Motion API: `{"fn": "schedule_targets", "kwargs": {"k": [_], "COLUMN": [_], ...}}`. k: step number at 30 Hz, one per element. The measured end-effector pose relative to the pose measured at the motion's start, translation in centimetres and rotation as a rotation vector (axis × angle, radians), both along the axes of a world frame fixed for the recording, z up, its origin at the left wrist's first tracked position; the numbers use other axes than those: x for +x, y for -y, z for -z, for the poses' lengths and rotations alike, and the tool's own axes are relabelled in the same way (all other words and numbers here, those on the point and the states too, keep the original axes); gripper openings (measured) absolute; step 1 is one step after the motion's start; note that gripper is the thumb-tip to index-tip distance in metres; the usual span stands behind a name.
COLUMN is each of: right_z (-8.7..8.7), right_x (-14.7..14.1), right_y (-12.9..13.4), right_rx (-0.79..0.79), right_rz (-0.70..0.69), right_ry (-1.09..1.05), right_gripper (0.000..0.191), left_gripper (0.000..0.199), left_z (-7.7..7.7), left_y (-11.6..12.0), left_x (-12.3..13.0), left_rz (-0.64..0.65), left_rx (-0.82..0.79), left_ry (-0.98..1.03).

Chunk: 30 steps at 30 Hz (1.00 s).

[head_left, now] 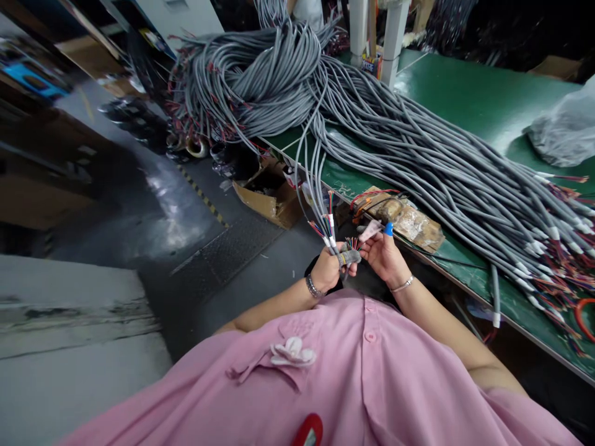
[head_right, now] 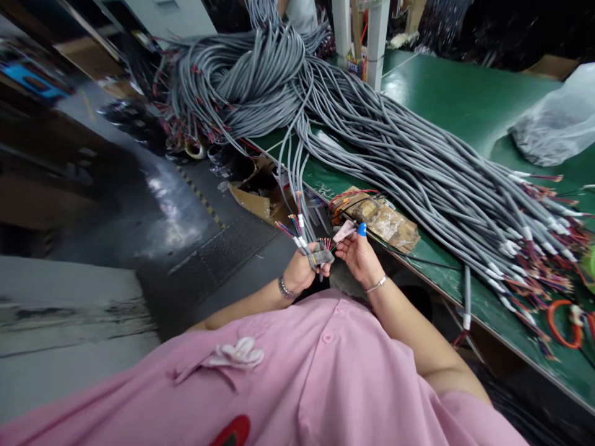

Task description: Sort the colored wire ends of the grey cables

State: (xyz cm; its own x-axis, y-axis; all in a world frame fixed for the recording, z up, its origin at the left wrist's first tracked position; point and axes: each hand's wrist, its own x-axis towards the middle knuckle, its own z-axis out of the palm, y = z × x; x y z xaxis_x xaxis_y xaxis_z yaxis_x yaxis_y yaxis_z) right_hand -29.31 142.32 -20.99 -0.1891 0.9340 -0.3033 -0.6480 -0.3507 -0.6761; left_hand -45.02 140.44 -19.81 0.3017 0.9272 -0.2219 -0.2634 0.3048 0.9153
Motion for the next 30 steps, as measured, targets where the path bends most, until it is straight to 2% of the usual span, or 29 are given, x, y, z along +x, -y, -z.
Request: {"fn": "schedule_targets", "kwargs": {"k": [7, 13, 15, 19, 21, 25, 30], "right_z": [-0.3, -1.3, -1.4, -0.9, -0.5, -0.1, -0.2], "right_x": [1.0, 0.8, 0.5, 0.1, 0.0, -0.2, -0.6], "right_y": [0.4, 0.2, 0.1, -0.1, -0.3, -0.9, -1.3], "right_rx": [-0.005, 0.049, 0.070, 0.103, 0.094, 0.017, -0.007], "right_rz": [-0.059, 0.006, 0.037, 0.122, 0.108, -0.002, 0.113], "right_ry": [-0.060, 0.072, 0.102, 0.121, 0.085, -0.066, -0.098], "right_gripper": [0.053, 0.034, 0.035, 0.049, 0.052, 0.051, 0.042], "left_gripper": [0.028, 0.025, 0.025, 0.030, 0.031, 0.030, 0.028], "left_z": [-0.3, -0.3, -0.4, -0.5, -0.5, -0.1, 0.4], "left_y": [0.6, 0.1, -0.2, -0.7, -0.9, -1.0, -1.2], "left_x": [-0.6, -0.4, -0.3, -0.1, 0.1, 0.4, 0.4], "left_rz": [0.009, 0.006, 0.010, 0.028, 0.034, 0.037, 0.035], "left_rx": [0.020, 0.026, 0.016, -0.018, -0.016, -0.011, -0.024], "left_ry": [0.039, 0.061, 0.073, 0.087, 0.104, 0.133, 0.110]}}
